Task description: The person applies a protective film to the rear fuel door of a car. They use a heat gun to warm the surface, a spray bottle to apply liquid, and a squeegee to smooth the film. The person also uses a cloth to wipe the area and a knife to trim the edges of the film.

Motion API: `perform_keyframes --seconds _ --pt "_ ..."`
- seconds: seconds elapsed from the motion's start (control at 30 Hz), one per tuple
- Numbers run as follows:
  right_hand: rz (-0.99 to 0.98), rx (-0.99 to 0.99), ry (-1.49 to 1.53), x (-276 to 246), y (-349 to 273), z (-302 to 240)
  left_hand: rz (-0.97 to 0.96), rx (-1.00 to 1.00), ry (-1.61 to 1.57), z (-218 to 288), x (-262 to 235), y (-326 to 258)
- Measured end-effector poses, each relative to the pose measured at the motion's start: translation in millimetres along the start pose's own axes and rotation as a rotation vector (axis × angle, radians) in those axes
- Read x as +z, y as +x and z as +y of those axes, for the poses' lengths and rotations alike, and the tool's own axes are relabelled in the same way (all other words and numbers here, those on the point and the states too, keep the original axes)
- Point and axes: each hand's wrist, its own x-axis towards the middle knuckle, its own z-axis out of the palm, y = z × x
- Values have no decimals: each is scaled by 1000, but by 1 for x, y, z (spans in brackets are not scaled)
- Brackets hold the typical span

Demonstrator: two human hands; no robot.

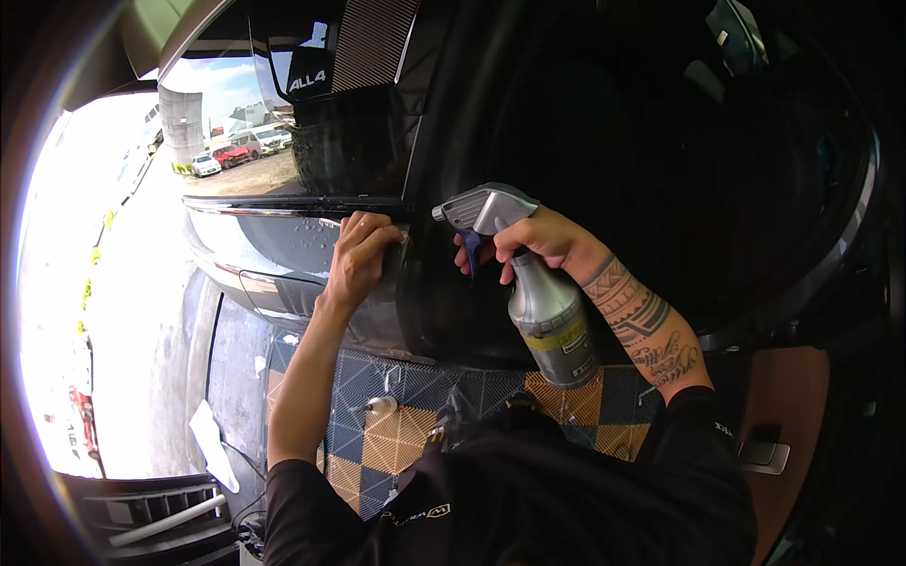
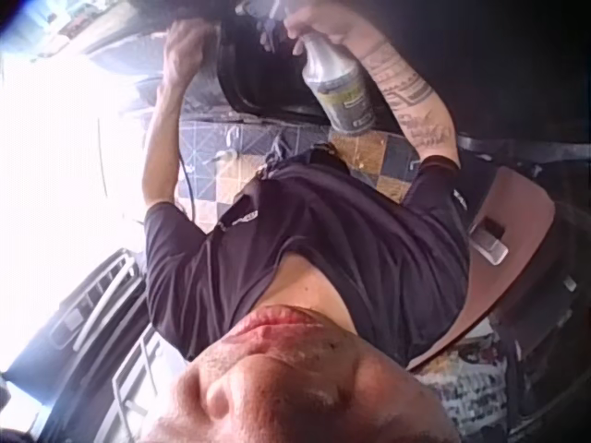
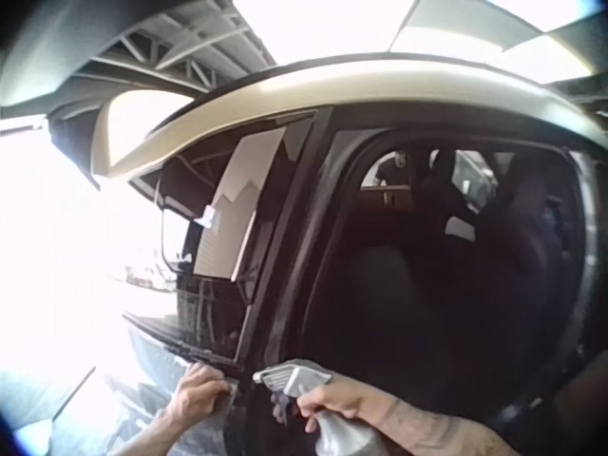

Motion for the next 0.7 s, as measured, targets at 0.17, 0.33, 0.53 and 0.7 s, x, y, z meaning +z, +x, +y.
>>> perform_keyframes --seconds 0.17,0.33,0.53,0.7 --pt "8 22 -85 6 2 -2 46 31 22 13 -3 -8" --pt "26 11 -58 5 4 -2 99 -112 101 10 -7 -11" --pt "-43 -39 10 -4 1 1 103 -90 157 21 0 -10" --pt "-11 -218 87 -6 -8 4 150 -162 250 -5 -3 -18"
